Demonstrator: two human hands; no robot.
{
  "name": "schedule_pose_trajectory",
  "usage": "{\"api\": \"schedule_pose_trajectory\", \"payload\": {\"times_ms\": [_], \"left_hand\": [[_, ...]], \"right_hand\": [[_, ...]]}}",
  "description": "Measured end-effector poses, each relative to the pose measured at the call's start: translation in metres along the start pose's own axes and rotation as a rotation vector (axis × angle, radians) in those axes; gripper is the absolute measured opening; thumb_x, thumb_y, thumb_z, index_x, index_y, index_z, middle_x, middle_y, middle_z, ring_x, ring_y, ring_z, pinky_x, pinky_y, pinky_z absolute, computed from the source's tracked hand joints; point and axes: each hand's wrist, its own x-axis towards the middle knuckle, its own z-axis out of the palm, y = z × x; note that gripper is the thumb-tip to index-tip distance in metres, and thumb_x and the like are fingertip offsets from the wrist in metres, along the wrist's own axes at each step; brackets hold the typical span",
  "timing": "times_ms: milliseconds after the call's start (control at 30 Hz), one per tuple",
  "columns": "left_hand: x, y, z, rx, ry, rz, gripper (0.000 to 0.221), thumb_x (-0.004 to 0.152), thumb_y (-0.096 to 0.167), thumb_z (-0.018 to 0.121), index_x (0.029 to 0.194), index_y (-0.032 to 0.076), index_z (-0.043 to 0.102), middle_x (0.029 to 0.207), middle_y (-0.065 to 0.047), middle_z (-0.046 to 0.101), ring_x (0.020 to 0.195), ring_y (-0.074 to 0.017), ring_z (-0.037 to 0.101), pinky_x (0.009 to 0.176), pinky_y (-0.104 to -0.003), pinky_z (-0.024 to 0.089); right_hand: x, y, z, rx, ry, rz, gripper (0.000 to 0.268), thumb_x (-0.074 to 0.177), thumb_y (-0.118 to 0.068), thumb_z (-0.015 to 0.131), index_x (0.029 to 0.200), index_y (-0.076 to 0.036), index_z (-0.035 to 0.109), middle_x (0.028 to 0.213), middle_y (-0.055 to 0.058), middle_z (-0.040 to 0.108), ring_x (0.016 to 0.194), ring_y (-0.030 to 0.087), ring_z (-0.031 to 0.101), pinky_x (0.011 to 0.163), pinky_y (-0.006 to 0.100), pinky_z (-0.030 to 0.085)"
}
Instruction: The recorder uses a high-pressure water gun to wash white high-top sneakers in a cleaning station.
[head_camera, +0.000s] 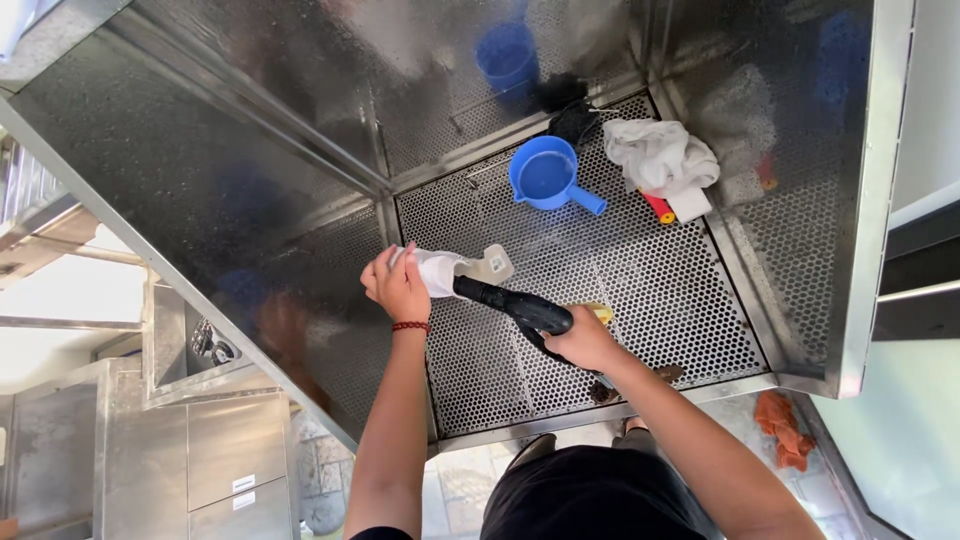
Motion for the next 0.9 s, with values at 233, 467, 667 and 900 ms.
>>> {"api": "schedule_pose_trajectory", "payload": {"times_ms": [233,467,667,900], "left_hand": [[0.010,-0.012,0.017,-0.101,0.108,-0.091,0.005,0.088,0.021,0.076,0.088,0.016,0.077,0.108,-0.001,0.067,0.118,-0.0289,0.050,0.098,-0.046,0.041],[0.017,-0.021,0.009,-0.283,-0.034,0.045,0.008,0.082,0.010,0.078,0.086,0.009,0.071,0.110,-0.004,0.065,0.117,-0.0318,0.055,0.101,-0.045,0.047],[0.005,-0.025,0.007,-0.297,-0.006,0.058,0.011,0.077,0.011,0.081,0.084,0.009,0.074,0.110,-0.005,0.066,0.117,-0.0328,0.054,0.101,-0.045,0.047],[-0.003,-0.009,-0.011,-0.281,0.033,0.018,0.012,0.079,0.013,0.084,0.085,0.009,0.074,0.108,-0.007,0.064,0.115,-0.0341,0.053,0.100,-0.047,0.045]], "right_hand": [[0.016,0.025,-0.002,0.240,-0.101,0.033,0.013,0.071,-0.003,0.074,0.084,-0.001,0.073,0.067,0.005,0.070,0.055,0.011,0.066,0.051,0.028,0.052],[0.031,0.019,0.000,0.483,-0.237,0.049,0.015,0.065,0.005,0.066,0.078,0.000,0.066,0.061,0.007,0.065,0.048,0.014,0.062,0.042,0.030,0.047],[0.016,-0.014,-0.001,0.212,-0.141,0.157,0.012,0.071,-0.004,0.071,0.082,-0.001,0.068,0.063,0.009,0.066,0.049,0.017,0.062,0.047,0.033,0.049],[0.017,-0.019,0.000,-0.283,0.028,-0.062,0.025,0.071,-0.019,0.074,0.090,-0.002,0.074,0.073,0.014,0.072,0.072,0.029,0.072,0.073,0.042,0.055]]}}
